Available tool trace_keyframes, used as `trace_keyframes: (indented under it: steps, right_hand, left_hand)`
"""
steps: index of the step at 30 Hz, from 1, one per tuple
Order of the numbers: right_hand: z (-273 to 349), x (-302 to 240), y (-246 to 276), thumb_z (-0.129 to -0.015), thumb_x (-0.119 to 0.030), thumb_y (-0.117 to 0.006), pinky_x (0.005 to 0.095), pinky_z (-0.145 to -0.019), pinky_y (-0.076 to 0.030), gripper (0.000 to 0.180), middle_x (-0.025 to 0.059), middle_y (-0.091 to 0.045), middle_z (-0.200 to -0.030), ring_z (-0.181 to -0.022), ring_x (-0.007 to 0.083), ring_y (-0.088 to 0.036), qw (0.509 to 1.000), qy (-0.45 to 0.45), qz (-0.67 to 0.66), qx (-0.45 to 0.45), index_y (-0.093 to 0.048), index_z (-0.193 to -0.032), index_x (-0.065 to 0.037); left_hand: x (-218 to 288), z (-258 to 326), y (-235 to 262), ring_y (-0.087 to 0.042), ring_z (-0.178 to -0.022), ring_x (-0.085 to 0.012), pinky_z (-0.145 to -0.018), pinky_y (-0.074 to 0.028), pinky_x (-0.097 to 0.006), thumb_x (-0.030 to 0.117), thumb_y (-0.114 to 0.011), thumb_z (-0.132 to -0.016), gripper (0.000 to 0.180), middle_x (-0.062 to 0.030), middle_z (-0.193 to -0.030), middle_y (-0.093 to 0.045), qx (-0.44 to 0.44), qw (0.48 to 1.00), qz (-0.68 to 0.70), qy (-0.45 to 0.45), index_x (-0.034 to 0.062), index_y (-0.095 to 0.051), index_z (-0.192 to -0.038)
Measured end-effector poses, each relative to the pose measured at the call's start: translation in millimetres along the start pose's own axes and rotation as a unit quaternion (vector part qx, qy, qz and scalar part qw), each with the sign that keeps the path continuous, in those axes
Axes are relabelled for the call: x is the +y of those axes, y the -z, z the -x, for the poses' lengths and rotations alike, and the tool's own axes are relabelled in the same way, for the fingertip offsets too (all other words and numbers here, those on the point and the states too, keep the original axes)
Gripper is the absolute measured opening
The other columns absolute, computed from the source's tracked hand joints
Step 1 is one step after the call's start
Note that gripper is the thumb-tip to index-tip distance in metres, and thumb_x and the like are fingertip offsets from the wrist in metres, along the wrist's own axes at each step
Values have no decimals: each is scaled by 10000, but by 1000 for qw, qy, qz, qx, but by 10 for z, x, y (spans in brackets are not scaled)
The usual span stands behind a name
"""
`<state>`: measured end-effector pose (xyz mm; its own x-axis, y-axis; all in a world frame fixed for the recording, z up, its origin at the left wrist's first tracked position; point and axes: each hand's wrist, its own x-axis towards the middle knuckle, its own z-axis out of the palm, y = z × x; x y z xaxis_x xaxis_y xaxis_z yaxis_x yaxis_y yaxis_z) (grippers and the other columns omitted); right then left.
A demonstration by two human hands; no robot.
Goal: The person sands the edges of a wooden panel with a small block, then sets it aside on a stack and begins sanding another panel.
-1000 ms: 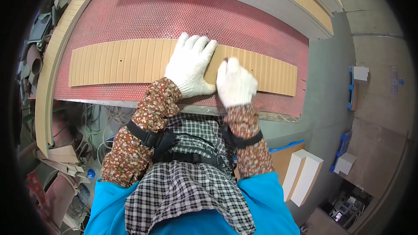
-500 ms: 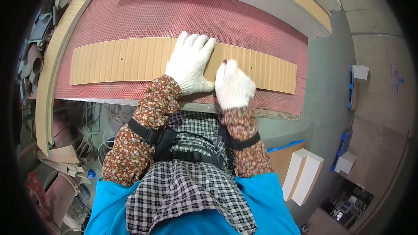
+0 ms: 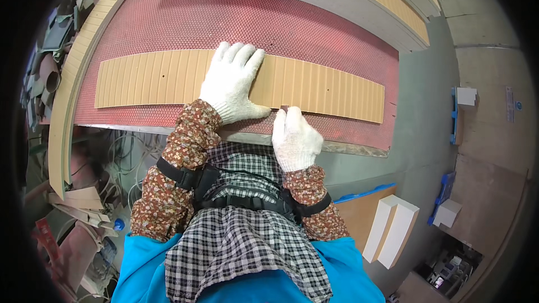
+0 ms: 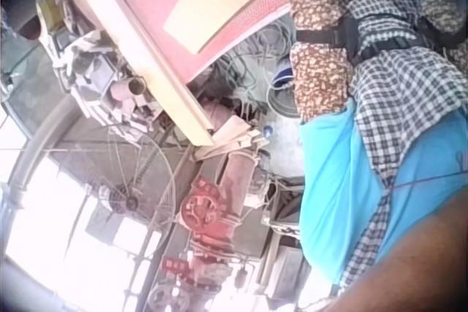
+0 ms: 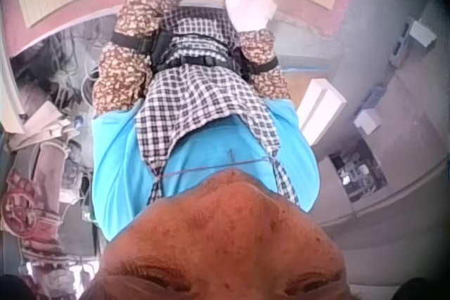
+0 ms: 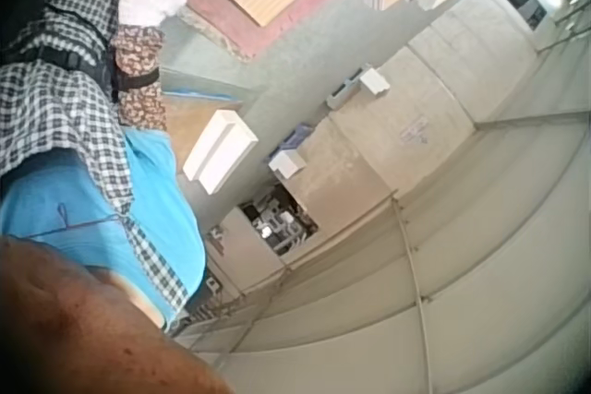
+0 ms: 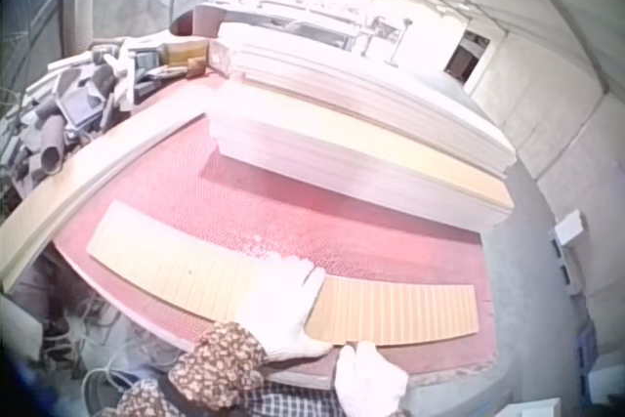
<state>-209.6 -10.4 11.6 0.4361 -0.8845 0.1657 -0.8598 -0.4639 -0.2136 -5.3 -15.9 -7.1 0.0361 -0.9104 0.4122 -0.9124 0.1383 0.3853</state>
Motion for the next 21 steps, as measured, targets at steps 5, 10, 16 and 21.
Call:
trace_keyframes:
  steps: [5,10,16,21]
  right_hand:
    - [-37,-32,37,-1030,-281,-600,464,-633,-571,206,177,-711,-745,-680,364,-722,999,-20,-1,-28,-640,-957,-93]
    - [-436,-16,-14,-1052,-314,-539,433,-587,-572,236,127,-714,-726,-624,304,-715,999,17,37,-33,-638,-984,-110]
    - [-1293,-47,-78,-1073,-402,-397,518,-859,-582,423,197,-757,-999,-952,344,-752,984,-50,88,-146,-666,-1091,-76]
    - [-1354,120,-206,-1081,-413,-400,497,-855,-586,426,189,-760,-1013,-951,318,-757,979,22,138,-151,-663,-1135,-82]
  left_hand:
    - [20,-4,17,-499,-1318,-364,-1231,-262,-542,563,-850,-643,996,-202,-1319,-574,-53,998,11,26,-46,-545,-1370]
    - [25,-4,53,-504,-1314,-358,-1231,-260,-542,554,-852,-640,980,-200,-1317,-575,-47,998,12,28,-41,-549,-1358]
    - [13,-25,53,-500,-1320,-346,-1227,-261,-541,553,-857,-630,986,-190,-1329,-568,-65,998,11,24,-28,-543,-1362]
    - [18,-33,35,-528,-1284,-359,-1201,-309,-538,517,-849,-607,955,-187,-1307,-581,-48,999,11,15,-21,-559,-1341]
